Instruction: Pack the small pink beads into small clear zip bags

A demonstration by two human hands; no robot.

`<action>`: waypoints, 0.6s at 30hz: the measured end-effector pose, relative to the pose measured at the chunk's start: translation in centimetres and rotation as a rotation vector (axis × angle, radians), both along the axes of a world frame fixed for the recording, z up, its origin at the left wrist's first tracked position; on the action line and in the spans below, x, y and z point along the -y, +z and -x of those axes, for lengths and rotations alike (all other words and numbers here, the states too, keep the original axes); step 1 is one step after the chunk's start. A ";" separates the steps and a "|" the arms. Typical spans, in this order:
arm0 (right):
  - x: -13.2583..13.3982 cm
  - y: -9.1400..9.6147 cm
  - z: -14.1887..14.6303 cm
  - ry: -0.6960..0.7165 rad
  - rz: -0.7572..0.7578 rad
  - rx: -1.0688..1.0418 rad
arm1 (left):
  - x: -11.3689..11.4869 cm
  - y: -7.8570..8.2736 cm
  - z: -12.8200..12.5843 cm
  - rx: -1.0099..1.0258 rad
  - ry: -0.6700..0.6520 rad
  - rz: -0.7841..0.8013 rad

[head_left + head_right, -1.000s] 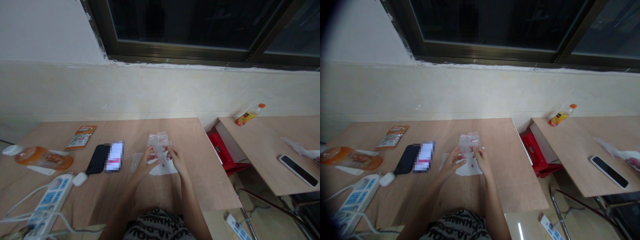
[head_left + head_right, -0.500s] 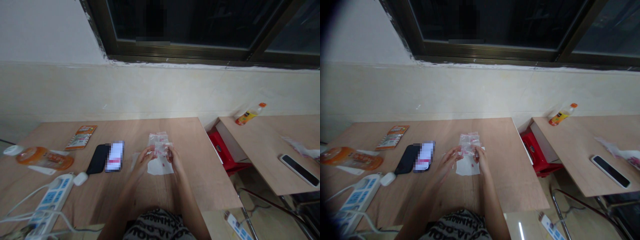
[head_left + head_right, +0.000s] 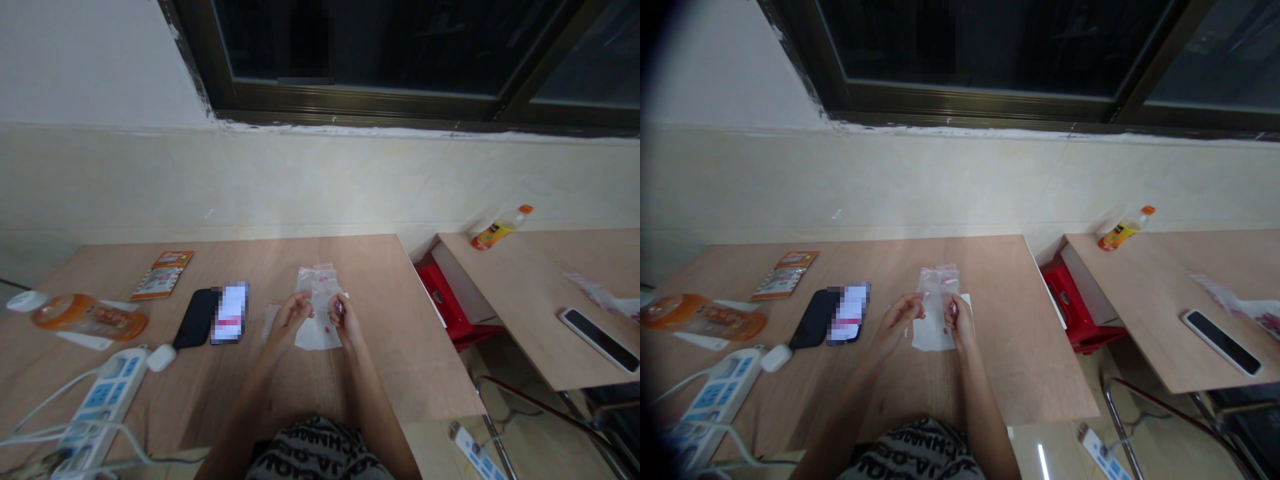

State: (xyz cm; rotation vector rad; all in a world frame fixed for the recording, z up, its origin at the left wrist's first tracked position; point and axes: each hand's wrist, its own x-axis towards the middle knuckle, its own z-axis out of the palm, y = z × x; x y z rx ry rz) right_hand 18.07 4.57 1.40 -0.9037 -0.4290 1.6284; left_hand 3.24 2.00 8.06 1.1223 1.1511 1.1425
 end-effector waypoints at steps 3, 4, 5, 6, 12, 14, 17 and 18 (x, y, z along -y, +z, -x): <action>0.1 -0.3 0.2 0.040 -0.009 -0.014 | -0.2 -0.4 -0.1 -0.091 0.012 -0.032; 0.2 -0.4 0.2 0.055 -0.003 -0.021 | -0.2 -0.5 -0.1 -0.117 0.017 -0.042; 0.2 -0.4 0.3 0.074 0.010 -0.035 | -0.3 -0.6 -0.2 -0.137 0.020 -0.051; 0.3 -0.4 0.3 0.096 0.026 -0.056 | -0.3 -0.7 -0.2 -0.151 0.023 -0.060; 0.3 -0.6 0.3 0.189 0.129 -0.266 | -0.3 -0.5 0.0 -0.190 0.030 -0.071; 0.3 -0.8 0.5 0.212 0.177 -0.317 | -0.3 -0.4 0.1 -0.190 0.025 -0.063; 0.3 -1.4 0.8 0.234 0.255 -0.353 | -0.4 -0.4 0.2 -0.189 0.020 -0.055; 0.3 -1.7 0.9 0.238 0.269 -0.357 | -0.4 -0.4 0.2 -0.188 0.018 -0.051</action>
